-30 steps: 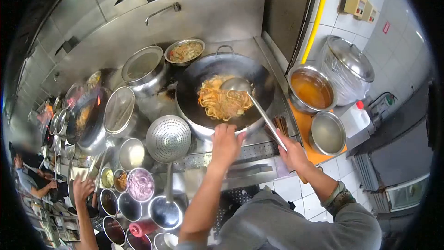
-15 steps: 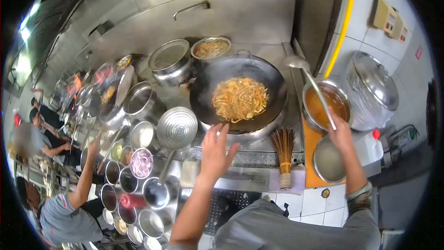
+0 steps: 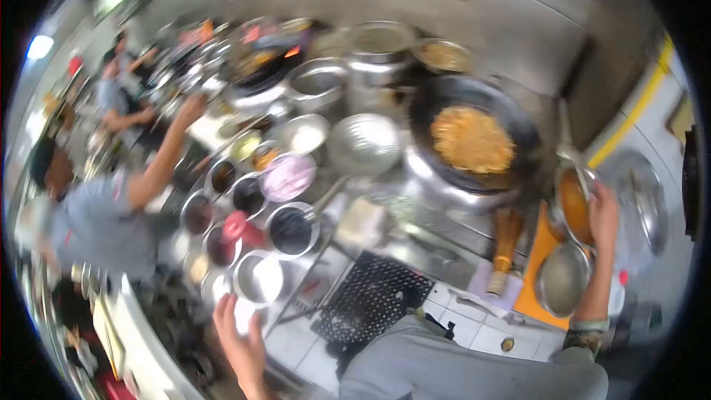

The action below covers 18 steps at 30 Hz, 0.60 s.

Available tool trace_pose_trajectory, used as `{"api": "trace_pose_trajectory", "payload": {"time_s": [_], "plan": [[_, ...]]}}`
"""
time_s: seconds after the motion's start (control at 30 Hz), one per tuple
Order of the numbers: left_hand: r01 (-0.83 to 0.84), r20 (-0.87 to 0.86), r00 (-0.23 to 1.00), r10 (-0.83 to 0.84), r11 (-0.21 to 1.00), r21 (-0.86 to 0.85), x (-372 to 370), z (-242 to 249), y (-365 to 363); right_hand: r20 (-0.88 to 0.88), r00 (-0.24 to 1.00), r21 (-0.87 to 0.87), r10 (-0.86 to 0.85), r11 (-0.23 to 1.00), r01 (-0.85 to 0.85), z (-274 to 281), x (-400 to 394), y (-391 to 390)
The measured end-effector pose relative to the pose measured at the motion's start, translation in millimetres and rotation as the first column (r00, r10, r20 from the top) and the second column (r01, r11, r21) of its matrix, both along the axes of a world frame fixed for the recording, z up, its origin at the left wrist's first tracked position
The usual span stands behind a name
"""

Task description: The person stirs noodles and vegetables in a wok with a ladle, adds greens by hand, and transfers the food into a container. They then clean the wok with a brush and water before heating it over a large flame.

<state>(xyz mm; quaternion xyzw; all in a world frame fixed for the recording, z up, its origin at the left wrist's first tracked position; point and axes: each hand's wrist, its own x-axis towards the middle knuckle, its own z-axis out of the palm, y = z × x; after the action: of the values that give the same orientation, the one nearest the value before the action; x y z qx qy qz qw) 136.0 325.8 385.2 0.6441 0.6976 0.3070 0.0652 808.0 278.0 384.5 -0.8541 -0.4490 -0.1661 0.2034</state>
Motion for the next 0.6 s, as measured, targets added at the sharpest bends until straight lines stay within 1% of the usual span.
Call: {"api": "trace_pose_trajectory", "payload": {"time_s": [0.03,0.07,0.1,0.13,0.17,0.2,0.23,0.27,0.33,0.37,0.4,0.47,0.5,0.53,0.57,0.6], "plan": [[-0.062,0.039,0.997,0.06,0.997,0.051,-26,1,-19,-0.158,0.982,0.039,0.101,0.995,-0.096,18,-34,29],[-0.191,0.081,0.979,0.187,0.98,0.048,-40,14,-38,-0.316,0.924,0.076,0.216,0.976,-0.202,36,-79,55],[-0.265,0.06,0.964,0.26,0.96,0.094,-60,24,-59,-0.216,0.89,0.075,0.401,0.916,-0.394,45,-124,80],[-0.339,0.04,0.941,0.337,0.93,0.139,-82,32,-83,-0.108,0.809,0.069,0.578,0.816,-0.573,51,-174,103],[-0.426,0.033,0.904,0.427,0.886,0.184,-104,38,-111,-0.112,0.718,0.076,0.687,0.727,-0.683,58,-228,120],[-0.499,0.029,0.862,0.506,0.837,0.227,-126,43,-142,-0.157,0.582,0.151,0.798,0.602,-0.784,65,-283,130],[-0.593,0.017,0.793,0.609,0.764,0.254,-147,46,-175,-0.195,0.443,0.227,0.875,0.48,-0.847,72,-336,138],[-0.656,-0.06,0.708,0.704,0.686,0.315,-170,44,-211,-0.197,0.359,0.226,0.912,0.399,-0.889,78,-383,144],[-0.756,0.0,0.552,0.834,0.5,0.422,-202,47,-276,-0.206,0.198,0.171,0.958,0.235,-0.957,94,-469,147],[-0.784,0.006,0.474,0.881,0.419,0.458,-216,54,-305,-0.248,0.081,0.162,0.965,0.124,-0.979,96,-507,151],[-0.806,0.042,0.409,0.912,0.339,0.485,-231,52,-337,-0.167,-0.029,0.182,0.986,0.002,-0.983,98,-545,150],[-0.875,0.202,0.222,0.954,0.103,0.474,-253,50,-383,-0.21,-0.171,0.236,0.963,-0.12,-0.964,107,-616,141],[-0.872,0.207,0.198,0.958,0.076,0.484,-261,50,-399,-0.189,-0.268,0.24,0.945,-0.221,-0.945,111,-647,137],[-0.84,0.182,0.028,0.983,-0.076,0.537,-274,49,-413,-0.158,-0.36,0.247,0.92,-0.316,-0.916,116,-679,130],[-0.776,0.168,-0.143,0.975,-0.216,0.593,-286,50,-424,-0.156,-0.421,0.243,0.894,-0.378,-0.893,124,-708,122],[-0.755,0.181,-0.154,0.971,-0.234,0.612,-299,51,-436,-0.042,-0.53,0.249,0.847,-0.505,-0.826,130,-741,119]]}}
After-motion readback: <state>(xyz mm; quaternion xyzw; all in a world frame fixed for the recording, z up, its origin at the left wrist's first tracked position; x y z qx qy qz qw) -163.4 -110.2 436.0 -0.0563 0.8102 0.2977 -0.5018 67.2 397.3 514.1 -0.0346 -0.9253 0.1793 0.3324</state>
